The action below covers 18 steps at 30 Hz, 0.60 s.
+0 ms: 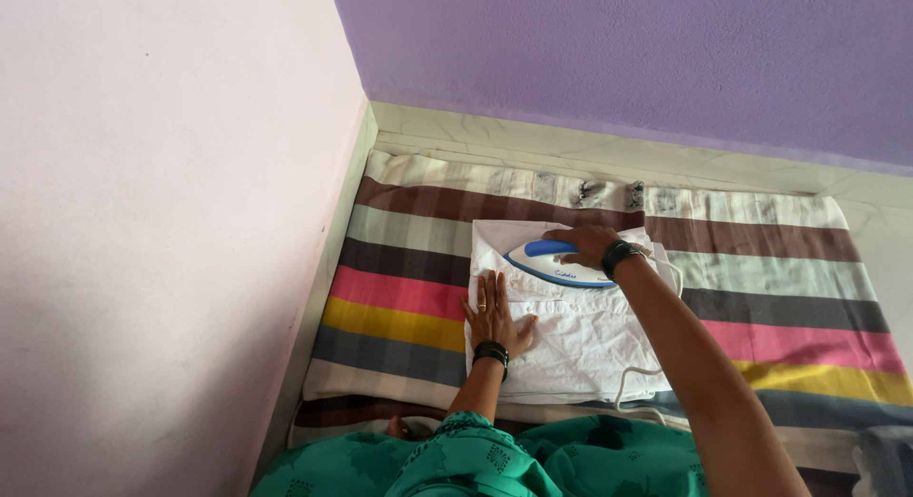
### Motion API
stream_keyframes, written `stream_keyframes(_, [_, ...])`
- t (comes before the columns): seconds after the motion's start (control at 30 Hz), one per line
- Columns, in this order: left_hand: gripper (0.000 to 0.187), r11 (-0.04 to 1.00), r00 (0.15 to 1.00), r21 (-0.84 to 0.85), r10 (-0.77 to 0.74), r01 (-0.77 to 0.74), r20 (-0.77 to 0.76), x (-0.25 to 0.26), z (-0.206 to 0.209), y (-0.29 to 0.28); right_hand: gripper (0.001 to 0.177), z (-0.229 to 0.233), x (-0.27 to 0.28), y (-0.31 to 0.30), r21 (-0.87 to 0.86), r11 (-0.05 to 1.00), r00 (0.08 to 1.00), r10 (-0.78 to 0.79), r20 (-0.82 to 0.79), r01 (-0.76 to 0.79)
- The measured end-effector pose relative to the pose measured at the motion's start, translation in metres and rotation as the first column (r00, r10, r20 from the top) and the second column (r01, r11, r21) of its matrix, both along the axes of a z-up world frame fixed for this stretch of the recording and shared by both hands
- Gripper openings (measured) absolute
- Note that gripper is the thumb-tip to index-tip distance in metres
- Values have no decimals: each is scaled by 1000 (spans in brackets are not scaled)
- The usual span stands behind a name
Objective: The person irons a white shirt laid out on a striped mat on the floor. They smooth the fabric, use a blue and white iron to press the shirt, fold the sleeves, and finally fold the shirt into a neat stack.
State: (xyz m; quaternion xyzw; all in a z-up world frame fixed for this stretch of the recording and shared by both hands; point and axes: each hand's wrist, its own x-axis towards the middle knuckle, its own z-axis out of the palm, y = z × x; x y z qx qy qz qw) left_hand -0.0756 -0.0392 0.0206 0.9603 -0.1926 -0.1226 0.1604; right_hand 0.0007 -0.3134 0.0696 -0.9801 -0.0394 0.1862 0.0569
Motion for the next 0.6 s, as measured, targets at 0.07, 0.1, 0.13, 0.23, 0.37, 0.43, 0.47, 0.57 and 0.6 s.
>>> stream_keyframes(0.07, [115, 1000, 1000, -8, -2, 2, 29, 0, -2, 1, 62, 2, 2, 7, 18, 1000, 1000, -21, 13, 21])
stream_keyframes(0.1, [116, 1000, 999, -8, -2, 3, 45, 0, -3, 1, 60, 2, 6, 16, 20, 1000, 1000, -2, 22, 1])
stream_keyframes(0.13, [116, 1000, 998, -9, -1, 2, 62, 0, -3, 1, 59, 1, 14, 28, 21, 1000, 999, 18, 32, -19])
stream_keyframes(0.23, [116, 1000, 994, -25, 20, -17, 106, -3, -8, 1, 56, 4, 36, 65, 64, 994, 996, 83, 36, -85])
stream_keyframes(0.37, [116, 1000, 992, -20, 25, -23, 122, -3, -18, 2, 55, 8, 48, 99, 101, 993, 997, 50, 64, -57])
stream_keyframes(0.43, [118, 997, 990, -70, 45, -36, 137, -1, -19, 1, 55, 8, 48, 97, 112, 992, 996, 49, 73, -57])
stream_keyframes(0.47, [119, 997, 991, -67, 49, -41, 122, -1, -18, 2, 55, 6, 44, 91, 94, 994, 997, 59, 57, -64])
stream_keyframes(0.57, [120, 997, 996, -52, 59, -55, 68, 0, -10, 3, 57, 4, 15, 50, 66, 993, 994, 95, 54, -99])
stream_keyframes(0.6, [120, 997, 997, -42, 61, -59, 46, 0, -8, 2, 59, 5, 2, 35, 76, 990, 990, 114, 86, -121])
